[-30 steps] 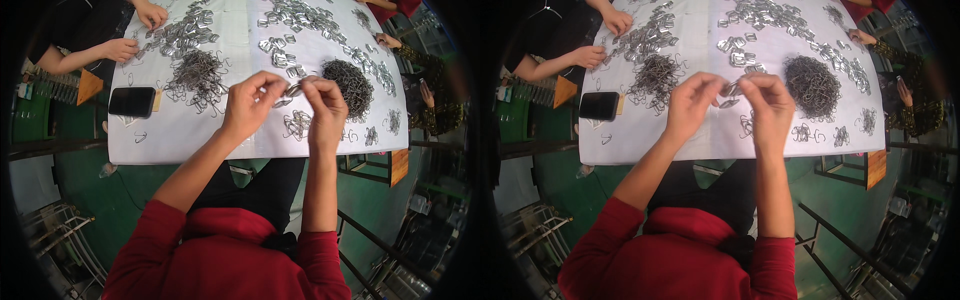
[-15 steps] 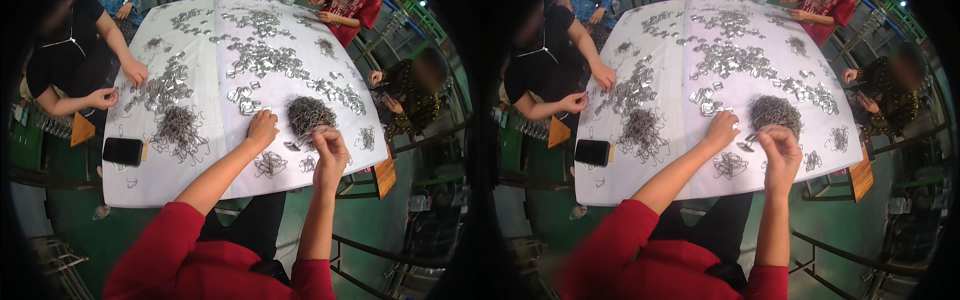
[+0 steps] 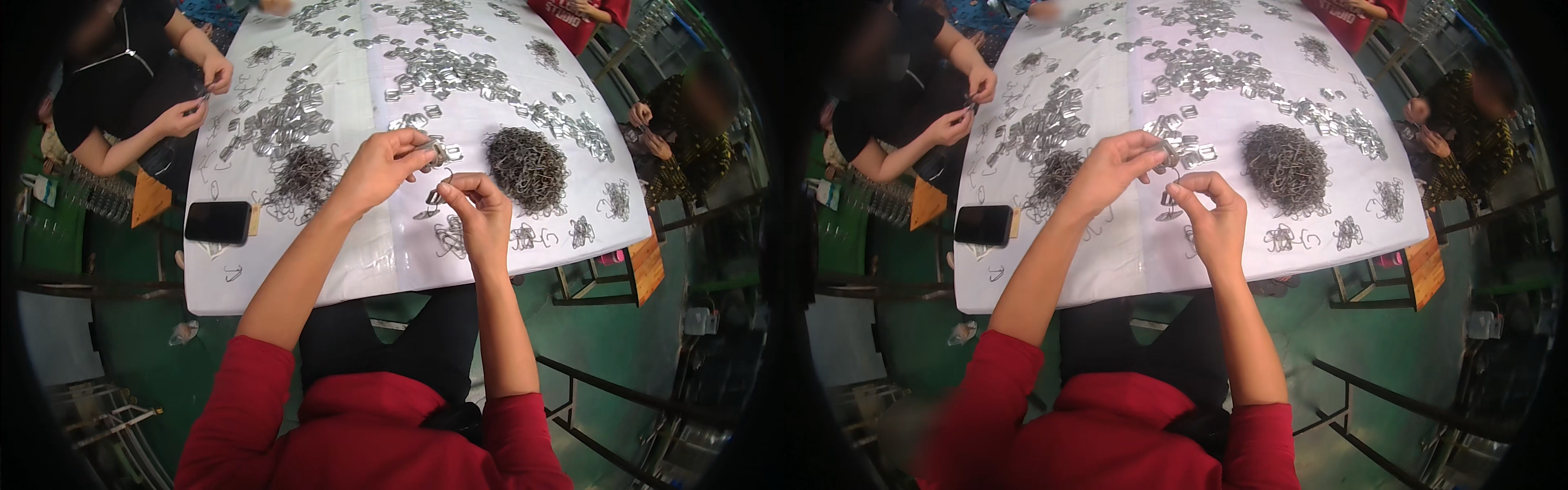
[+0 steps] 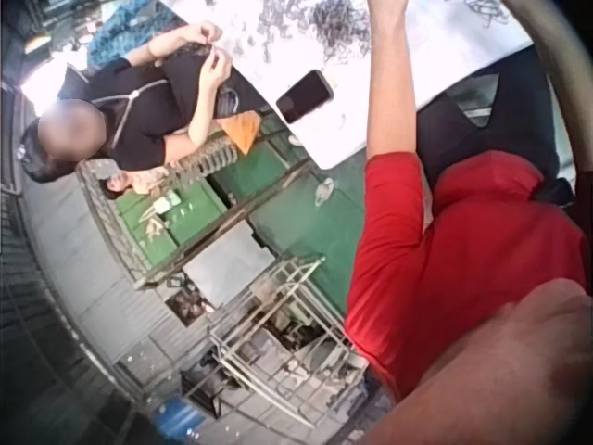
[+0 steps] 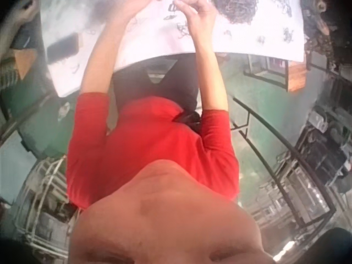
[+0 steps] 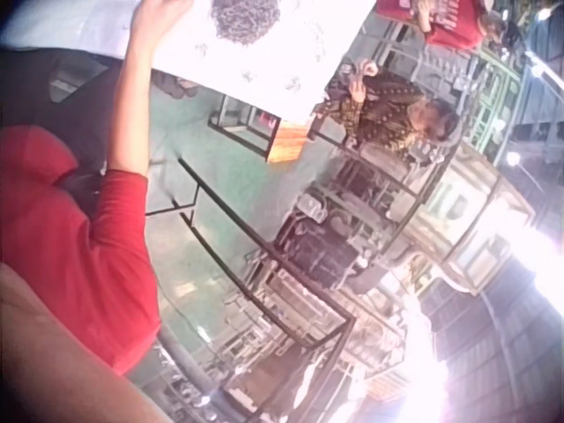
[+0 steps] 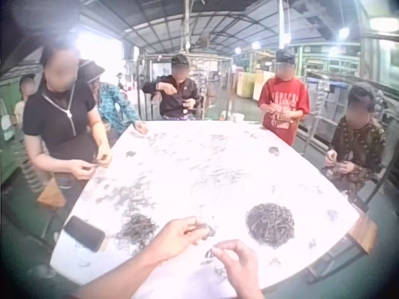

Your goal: The person picks up metal hooks and metal plates from the table and links them together by hand before hanging them on a vertical rack.

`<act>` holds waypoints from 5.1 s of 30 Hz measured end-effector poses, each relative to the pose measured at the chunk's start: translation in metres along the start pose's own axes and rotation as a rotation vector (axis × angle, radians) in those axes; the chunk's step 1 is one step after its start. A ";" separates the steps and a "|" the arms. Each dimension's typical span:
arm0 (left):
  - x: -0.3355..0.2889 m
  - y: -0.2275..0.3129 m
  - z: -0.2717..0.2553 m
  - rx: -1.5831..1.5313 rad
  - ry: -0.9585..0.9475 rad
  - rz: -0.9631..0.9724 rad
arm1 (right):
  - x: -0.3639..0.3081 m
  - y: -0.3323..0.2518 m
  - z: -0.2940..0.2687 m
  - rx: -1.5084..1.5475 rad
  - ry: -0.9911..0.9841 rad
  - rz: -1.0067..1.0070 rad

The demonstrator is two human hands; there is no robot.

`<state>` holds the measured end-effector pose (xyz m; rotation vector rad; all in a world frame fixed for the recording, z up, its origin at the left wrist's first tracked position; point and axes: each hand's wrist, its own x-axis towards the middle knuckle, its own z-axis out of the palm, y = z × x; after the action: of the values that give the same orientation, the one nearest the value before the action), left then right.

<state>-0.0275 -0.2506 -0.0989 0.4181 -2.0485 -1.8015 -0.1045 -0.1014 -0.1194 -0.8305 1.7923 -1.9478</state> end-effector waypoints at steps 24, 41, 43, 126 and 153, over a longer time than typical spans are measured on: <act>-0.067 0.026 -0.113 0.159 0.452 0.056 | 0.027 0.088 0.112 -0.964 -0.598 -0.273; -0.069 0.002 -0.079 -0.028 0.321 0.073 | 0.040 0.033 0.067 0.178 -0.251 0.450; -0.068 0.005 -0.072 -0.002 0.331 0.094 | 0.035 0.004 0.071 0.219 -0.215 0.417; -0.039 0.077 -0.062 0.246 0.188 0.257 | 0.021 -0.086 0.050 0.132 -0.190 -0.008; 0.110 -0.097 -0.062 0.570 0.174 0.254 | 0.029 -0.100 0.010 0.291 -0.036 -0.337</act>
<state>-0.0984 -0.3681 -0.1786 0.4237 -2.3390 -0.9840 -0.1083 -0.1147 -0.0157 -1.1097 1.3679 -2.3137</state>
